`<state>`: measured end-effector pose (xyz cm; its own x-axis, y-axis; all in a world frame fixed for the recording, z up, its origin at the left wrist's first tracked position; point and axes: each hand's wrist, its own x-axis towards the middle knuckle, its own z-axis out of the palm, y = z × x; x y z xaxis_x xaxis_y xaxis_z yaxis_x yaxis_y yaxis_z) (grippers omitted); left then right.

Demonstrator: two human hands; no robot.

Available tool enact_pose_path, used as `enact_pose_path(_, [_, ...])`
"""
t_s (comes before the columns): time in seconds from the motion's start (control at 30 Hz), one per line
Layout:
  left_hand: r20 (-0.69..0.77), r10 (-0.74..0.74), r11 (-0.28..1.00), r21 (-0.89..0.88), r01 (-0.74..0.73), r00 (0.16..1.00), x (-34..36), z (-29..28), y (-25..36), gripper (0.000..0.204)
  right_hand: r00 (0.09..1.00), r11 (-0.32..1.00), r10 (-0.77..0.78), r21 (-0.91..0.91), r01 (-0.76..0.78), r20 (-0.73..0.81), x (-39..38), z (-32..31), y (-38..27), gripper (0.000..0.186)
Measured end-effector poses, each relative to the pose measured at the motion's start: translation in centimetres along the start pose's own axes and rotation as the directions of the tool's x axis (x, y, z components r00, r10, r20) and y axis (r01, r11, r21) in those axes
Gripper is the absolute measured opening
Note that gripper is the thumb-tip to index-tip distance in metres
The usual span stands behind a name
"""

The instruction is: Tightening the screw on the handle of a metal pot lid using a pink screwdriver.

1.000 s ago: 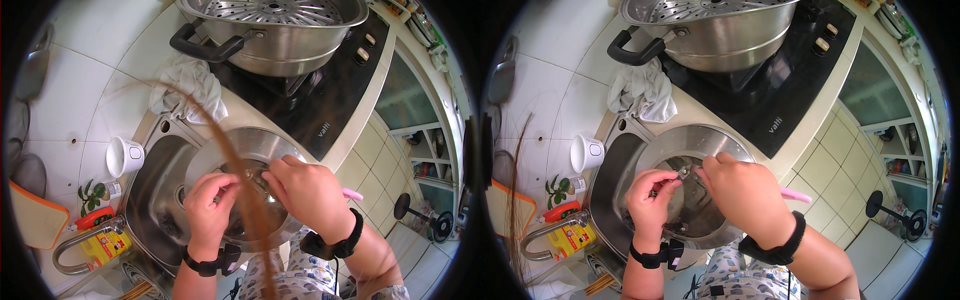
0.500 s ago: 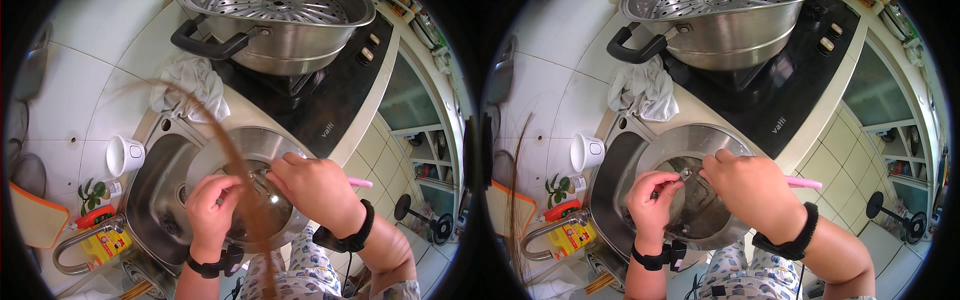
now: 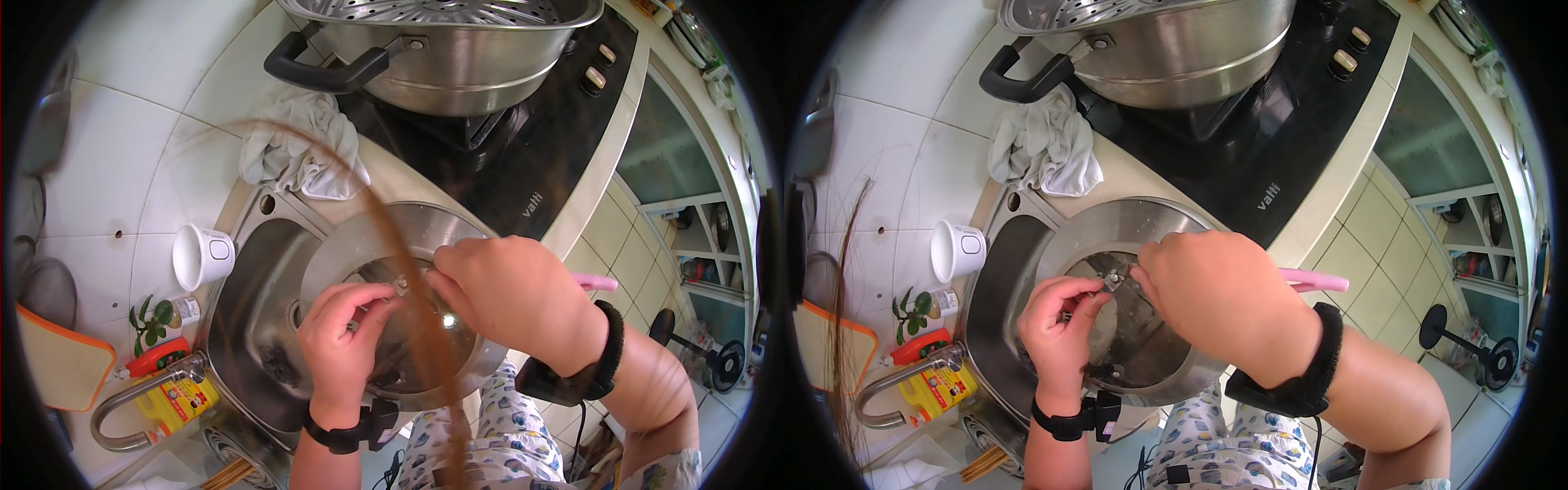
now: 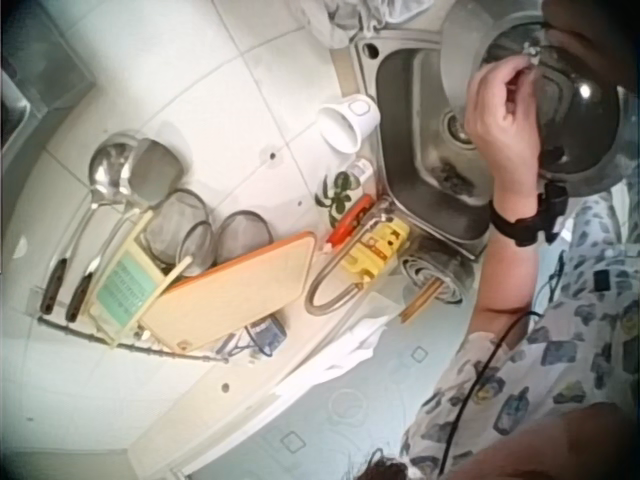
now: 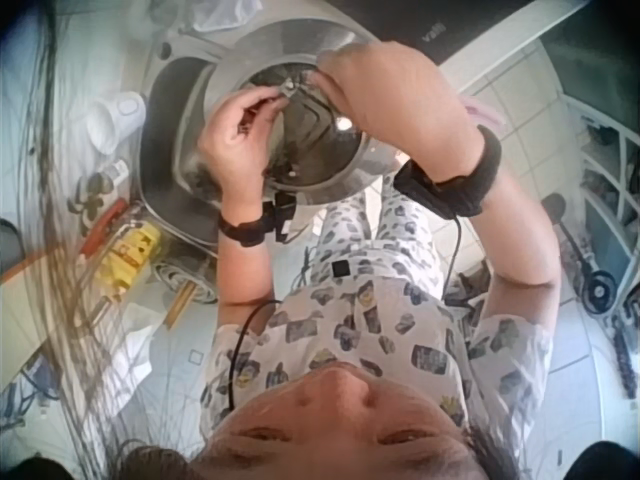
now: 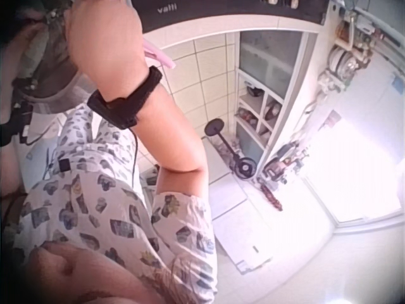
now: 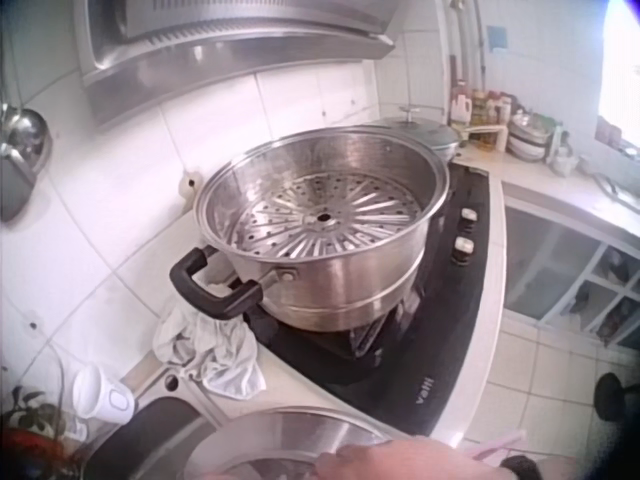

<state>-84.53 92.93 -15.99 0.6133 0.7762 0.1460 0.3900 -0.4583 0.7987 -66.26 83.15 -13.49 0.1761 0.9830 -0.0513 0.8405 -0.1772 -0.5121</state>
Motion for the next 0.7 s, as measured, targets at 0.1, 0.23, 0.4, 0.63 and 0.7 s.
enact_pose_path(0.1, [-0.006,-0.004,1.0,-0.003,0.004,1.0,0.0,-0.1,0.0,0.02,0.999,1.0,0.025,0.001,-0.025,0.043,0.0,-0.1,0.1,0.032])
enact_pose_path(0.23, [-0.013,-0.009,1.0,0.001,0.009,1.0,-0.2,-0.1,-0.5,0.02,0.996,0.998,0.056,0.023,-0.057,0.063,-0.2,-0.2,-0.2,0.023])
enact_pose_path(0.4, [-0.013,-0.013,1.0,0.001,0.013,1.0,-0.2,-0.1,-0.3,0.02,0.994,0.994,0.103,0.018,-0.104,0.03,-0.5,-0.3,-0.7,0.024])
enact_pose_path(0.63, [-0.012,0.016,1.0,0.001,-0.016,1.0,0.0,0.0,-0.2,0.021,0.999,0.999,0.028,-0.039,-0.027,0.02,-0.9,-0.1,-0.9,0.023])
enact_pose_path(0.7, [-0.017,0.015,1.0,0.007,-0.015,1.0,-0.1,-0.1,-0.4,0.021,1.0,0.998,0.017,-0.053,-0.018,-0.026,-0.9,0.4,-0.9,0.022])
